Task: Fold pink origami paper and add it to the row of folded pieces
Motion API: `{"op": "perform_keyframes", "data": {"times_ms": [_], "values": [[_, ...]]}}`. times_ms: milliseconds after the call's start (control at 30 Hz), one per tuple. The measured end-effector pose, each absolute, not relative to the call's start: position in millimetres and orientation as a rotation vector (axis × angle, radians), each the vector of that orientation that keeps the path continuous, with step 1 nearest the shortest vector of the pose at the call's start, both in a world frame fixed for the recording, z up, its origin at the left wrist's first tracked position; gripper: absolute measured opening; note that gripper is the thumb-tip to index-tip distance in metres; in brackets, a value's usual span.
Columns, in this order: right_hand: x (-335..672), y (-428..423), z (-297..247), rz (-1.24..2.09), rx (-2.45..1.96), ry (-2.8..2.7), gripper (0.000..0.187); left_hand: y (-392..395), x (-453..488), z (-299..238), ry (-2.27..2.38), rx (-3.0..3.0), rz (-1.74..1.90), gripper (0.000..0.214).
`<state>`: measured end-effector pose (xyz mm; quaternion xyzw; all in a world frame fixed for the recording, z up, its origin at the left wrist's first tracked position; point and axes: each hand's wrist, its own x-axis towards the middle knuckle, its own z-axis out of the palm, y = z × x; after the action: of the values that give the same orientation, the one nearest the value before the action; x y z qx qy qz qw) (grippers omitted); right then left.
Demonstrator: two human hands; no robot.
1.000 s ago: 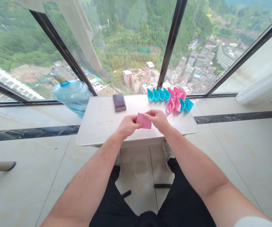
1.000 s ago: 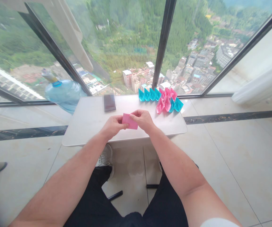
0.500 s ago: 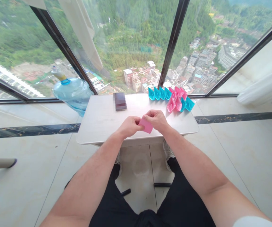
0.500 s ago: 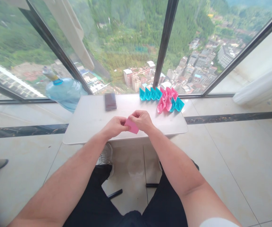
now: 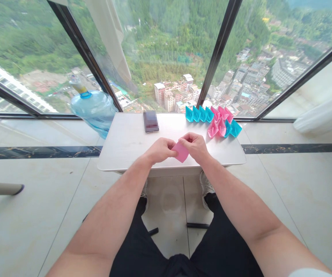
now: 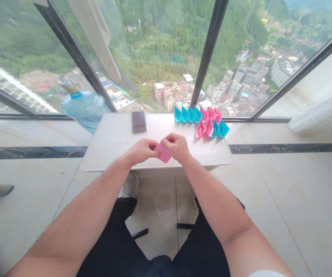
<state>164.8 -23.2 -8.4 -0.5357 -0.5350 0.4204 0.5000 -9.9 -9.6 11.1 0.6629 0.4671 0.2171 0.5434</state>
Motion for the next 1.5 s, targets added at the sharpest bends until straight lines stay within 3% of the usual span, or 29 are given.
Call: {"op": "perform_keyframes", "data": {"times_ms": [200, 300, 400, 567, 733, 1033, 1167, 1500], "values": [[172.8, -21.0, -5.7, 1.161, -1.293, -1.363, 0.025, -2.0, -18.9, 3.6, 1.152, 1.333, 0.922, 0.031], [170.6, -19.7, -8.4, 1.176, -1.28, -1.237, 0.03, -1.1, -18.2, 1.6, 1.054, 1.196, 0.979, 0.052], [168.6, -18.3, -11.5, 1.114, -1.288, -1.085, 0.031, -3.4, -15.5, 4.0, 1.044, 1.139, 0.98, 0.06], [172.0, -17.8, -11.7, 1.085, -1.248, -1.122, 0.042, -7.0, -13.2, 6.2, 1.136, 1.237, 1.041, 0.04], [174.9, -18.1, -9.3, 1.022, -1.243, -1.215, 0.032, -6.8, -12.2, 4.4, 1.169, 1.291, 1.101, 0.022], [179.6, -17.8, -6.6, 1.004, -1.209, -1.29, 0.029, -8.7, -10.4, 5.9, 1.154, 1.328, 1.111, 0.02], [182.9, -20.2, -2.8, 1.166, -1.165, -1.402, 0.028, -7.7, -11.2, 5.8, 1.152, 1.299, 1.116, 0.019], [191.2, -19.6, 2.4, 1.218, -1.137, -1.454, 0.037, -8.7, -14.8, 7.8, 1.008, 1.241, 1.015, 0.026]]}}
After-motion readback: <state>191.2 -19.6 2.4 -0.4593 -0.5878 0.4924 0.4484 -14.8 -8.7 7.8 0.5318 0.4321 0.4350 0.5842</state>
